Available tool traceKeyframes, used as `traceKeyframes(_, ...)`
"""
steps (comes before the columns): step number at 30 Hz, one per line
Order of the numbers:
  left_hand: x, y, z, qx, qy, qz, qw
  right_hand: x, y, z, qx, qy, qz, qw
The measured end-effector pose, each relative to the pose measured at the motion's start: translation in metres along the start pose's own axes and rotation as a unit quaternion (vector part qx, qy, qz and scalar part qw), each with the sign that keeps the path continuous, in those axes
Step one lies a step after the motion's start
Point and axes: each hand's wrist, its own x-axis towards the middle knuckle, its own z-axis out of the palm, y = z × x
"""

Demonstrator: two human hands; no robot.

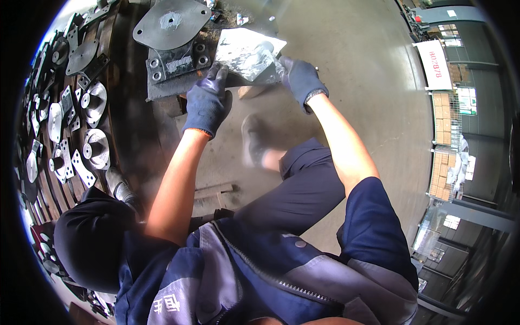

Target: The person scoops a white compound from a sheet and applies it to the surface of metal parts using a small tool. They work on several parts sequentially, spreading the material and placing each finished part onto a nearby wooden pallet.

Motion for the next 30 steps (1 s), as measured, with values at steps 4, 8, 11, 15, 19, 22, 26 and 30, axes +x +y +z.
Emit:
traceKeyframes(4,0.001,0.003,0.009,0.029,0.020,0.017,0.999,0.017,0.014,0.015,-0.069,0.009,-0.003,0.998)
traceKeyframes(8,0.001,0.009,0.002,0.039,0.010,-0.014,0.999,0.017,0.002,0.008,-0.052,-0.010,-0.053,0.997)
traceKeyframes(11,0.003,0.010,0.001,0.043,0.001,-0.018,0.999,0.018,0.018,0.013,0.004,0.009,-0.107,0.994)
traceKeyframes(15,0.002,0.007,-0.001,0.042,-0.015,-0.016,0.999,0.011,0.027,0.004,0.050,0.024,-0.109,0.992)
traceKeyframes(19,0.003,0.010,0.001,0.047,-0.016,-0.025,0.998,0.014,0.027,0.007,0.024,0.015,-0.045,0.999)
traceKeyframes(22,0.002,0.009,0.002,0.065,-0.019,-0.027,0.997,0.013,0.025,0.010,0.134,-0.012,-0.094,0.986)
traceKeyframes(26,0.004,0.007,0.003,0.049,-0.012,-0.018,0.999,0.014,0.021,0.008,0.107,-0.031,-0.113,0.987)
traceKeyframes(30,0.004,0.007,0.002,0.055,-0.021,-0.010,0.998,0.010,0.017,0.002,0.070,-0.057,-0.120,0.989)
